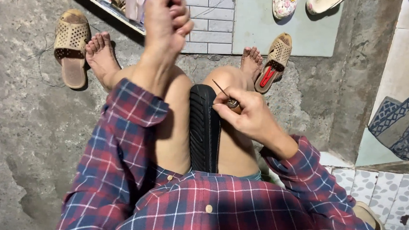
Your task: Hand-sewing the sole of a black sandal using a needle and thread.
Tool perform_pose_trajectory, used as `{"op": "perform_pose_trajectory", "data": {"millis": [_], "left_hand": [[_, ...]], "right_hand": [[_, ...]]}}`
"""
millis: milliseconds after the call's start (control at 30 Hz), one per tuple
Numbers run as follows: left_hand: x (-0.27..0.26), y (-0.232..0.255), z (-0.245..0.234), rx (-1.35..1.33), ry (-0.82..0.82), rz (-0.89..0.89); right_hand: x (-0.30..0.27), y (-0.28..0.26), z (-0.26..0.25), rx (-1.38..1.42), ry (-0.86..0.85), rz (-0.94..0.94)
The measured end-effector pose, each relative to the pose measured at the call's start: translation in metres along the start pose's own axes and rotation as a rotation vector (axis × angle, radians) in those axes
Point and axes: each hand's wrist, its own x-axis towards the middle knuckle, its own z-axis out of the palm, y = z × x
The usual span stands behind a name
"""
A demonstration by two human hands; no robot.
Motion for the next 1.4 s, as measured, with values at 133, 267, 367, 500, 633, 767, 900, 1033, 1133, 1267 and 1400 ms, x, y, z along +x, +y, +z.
{"op": "perform_pose_trajectory", "data": {"millis": [133,267,367,500,633,767,900,1033,1133,1267,1400], "left_hand": [[-0.038,0.052,-0.023,0.458,-0.044,-0.095],[-0.057,0.068,-0.091,2.159,-0.001,0.376],[-0.087,0.062,-0.094,1.986,-0.284,0.922],[-0.120,0.044,-0.063,1.490,-0.637,0.903],[-0.140,0.027,-0.053,1.523,-0.814,0.762],[-0.144,0.014,-0.052,1.515,-0.842,0.822],[-0.143,0.003,-0.056,1.550,-0.773,0.920],[-0.143,-0.002,-0.054,1.538,-0.684,0.935],[-0.142,-0.002,-0.055,1.521,-0.659,0.942],[-0.141,0.000,-0.048,1.526,-0.674,0.907],[-0.141,-0.004,-0.049,1.502,-0.658,0.935]], "right_hand": [[-0.021,-0.005,-0.018,-0.308,-0.028,-0.245],[-0.045,-0.001,-0.019,-0.523,-0.183,-0.161],[-0.047,0.007,-0.012,-0.552,-0.226,-0.127],[-0.044,0.009,-0.015,-0.556,-0.217,-0.179],[-0.039,0.008,-0.024,-0.621,-0.262,-0.254],[-0.035,0.008,-0.031,-0.796,-0.282,-0.344],[-0.030,0.000,-0.038,-0.964,-0.362,-0.376],[-0.026,-0.014,-0.036,-0.991,-0.362,-0.336],[-0.023,-0.001,-0.034,-0.899,-0.362,-0.338],[-0.027,0.013,-0.026,-0.691,-0.257,-0.404],[-0.027,0.010,-0.012,-0.784,-0.168,-0.426]]}}
